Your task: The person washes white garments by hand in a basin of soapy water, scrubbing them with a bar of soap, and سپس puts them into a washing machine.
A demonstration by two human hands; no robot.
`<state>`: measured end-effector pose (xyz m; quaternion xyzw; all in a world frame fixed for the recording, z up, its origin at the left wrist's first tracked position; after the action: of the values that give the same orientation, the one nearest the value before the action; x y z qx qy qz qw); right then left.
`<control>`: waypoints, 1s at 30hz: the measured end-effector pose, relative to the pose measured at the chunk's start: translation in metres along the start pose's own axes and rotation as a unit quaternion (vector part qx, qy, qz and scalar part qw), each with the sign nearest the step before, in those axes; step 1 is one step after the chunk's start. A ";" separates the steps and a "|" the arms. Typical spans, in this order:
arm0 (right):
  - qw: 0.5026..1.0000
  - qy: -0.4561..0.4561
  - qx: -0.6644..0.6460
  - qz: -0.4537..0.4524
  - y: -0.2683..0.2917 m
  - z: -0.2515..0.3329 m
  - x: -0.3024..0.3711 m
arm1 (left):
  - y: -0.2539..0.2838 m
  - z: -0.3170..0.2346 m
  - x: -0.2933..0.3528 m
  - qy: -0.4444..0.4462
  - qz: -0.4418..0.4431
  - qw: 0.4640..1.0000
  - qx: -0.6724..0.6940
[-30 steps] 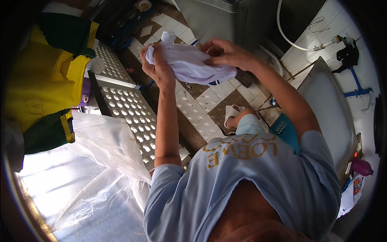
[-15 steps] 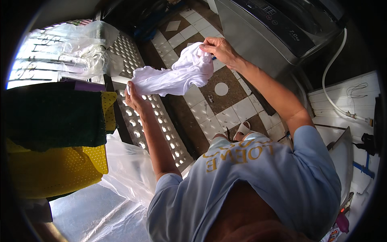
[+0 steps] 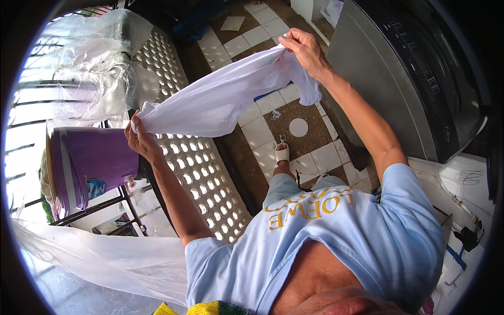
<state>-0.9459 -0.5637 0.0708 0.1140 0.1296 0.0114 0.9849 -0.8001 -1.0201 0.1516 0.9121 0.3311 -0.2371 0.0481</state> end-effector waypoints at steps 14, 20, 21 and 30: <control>0.940 -0.162 -0.259 0.154 -0.104 -0.114 -0.094 | -0.047 0.206 0.085 0.111 0.211 0.964 -0.118; 0.903 -0.180 -0.336 0.198 -0.108 -0.099 -0.092 | -0.074 0.227 0.139 0.202 0.235 0.943 -0.120; 0.899 -0.189 -0.343 0.196 -0.104 -0.097 -0.089 | -0.077 0.231 0.145 0.218 0.236 0.939 -0.120; 0.951 -0.011 -0.259 0.167 0.003 0.060 -0.094 | -0.148 0.130 0.064 0.182 0.124 0.973 0.066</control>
<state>-1.0214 -0.5786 0.1518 -0.1248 0.0907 0.2081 0.9659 -0.9023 -0.8996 0.0176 0.9750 0.2023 -0.0809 -0.0445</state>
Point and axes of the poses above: each hand's wrist, its own x-axis away from the middle knuckle, its own y-axis out of the back of the hand, z = x × y, the point moved 10 cm from there along -x, towards the middle knuckle, and after that the axes turned 14 degrees about x, right-handed, at the moved point
